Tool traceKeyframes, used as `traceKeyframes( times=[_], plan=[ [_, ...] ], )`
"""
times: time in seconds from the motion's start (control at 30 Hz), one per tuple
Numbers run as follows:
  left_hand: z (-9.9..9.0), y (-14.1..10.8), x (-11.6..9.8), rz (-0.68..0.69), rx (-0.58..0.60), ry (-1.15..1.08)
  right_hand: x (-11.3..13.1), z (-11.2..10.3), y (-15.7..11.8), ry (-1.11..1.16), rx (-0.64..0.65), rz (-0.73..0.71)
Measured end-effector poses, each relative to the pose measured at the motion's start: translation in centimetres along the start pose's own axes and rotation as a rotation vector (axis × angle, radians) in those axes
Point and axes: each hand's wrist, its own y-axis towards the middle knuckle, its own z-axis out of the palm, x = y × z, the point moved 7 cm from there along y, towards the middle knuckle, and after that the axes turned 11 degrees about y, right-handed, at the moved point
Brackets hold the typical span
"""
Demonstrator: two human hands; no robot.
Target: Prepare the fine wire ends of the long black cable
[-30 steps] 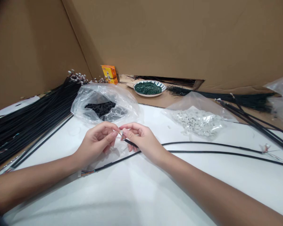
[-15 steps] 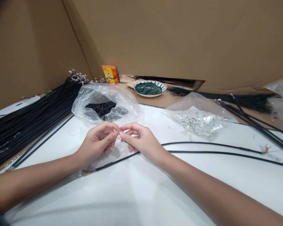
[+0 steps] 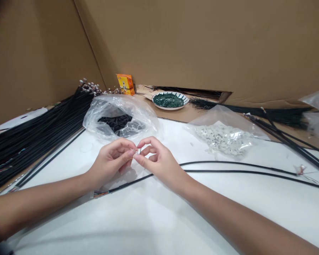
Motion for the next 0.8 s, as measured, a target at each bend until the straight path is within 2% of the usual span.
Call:
traceKeyframes(
  times=[0.23,0.43,0.67,0.8],
  plan=[
    [0.19,-0.05,0.02,-0.018,0.018,-0.032,-0.10,0.07,-0.06,-0.018,-0.015,0.021],
    [0.29,-0.22,-0.28,-0.019,0.031,-0.040,-0.21,0.50,-0.11,-0.198,0.074,0.068],
    [0.19,-0.14,0.01,-0.085,-0.001,-0.112,-0.19,0.02,-0.18,-0.178,0.018,0.080],
    [0.31,0.09,0.39,-0.113,0.001,-0.186,0.15,-0.44,-0.16,-0.129,-0.046,0.040]
  ],
)
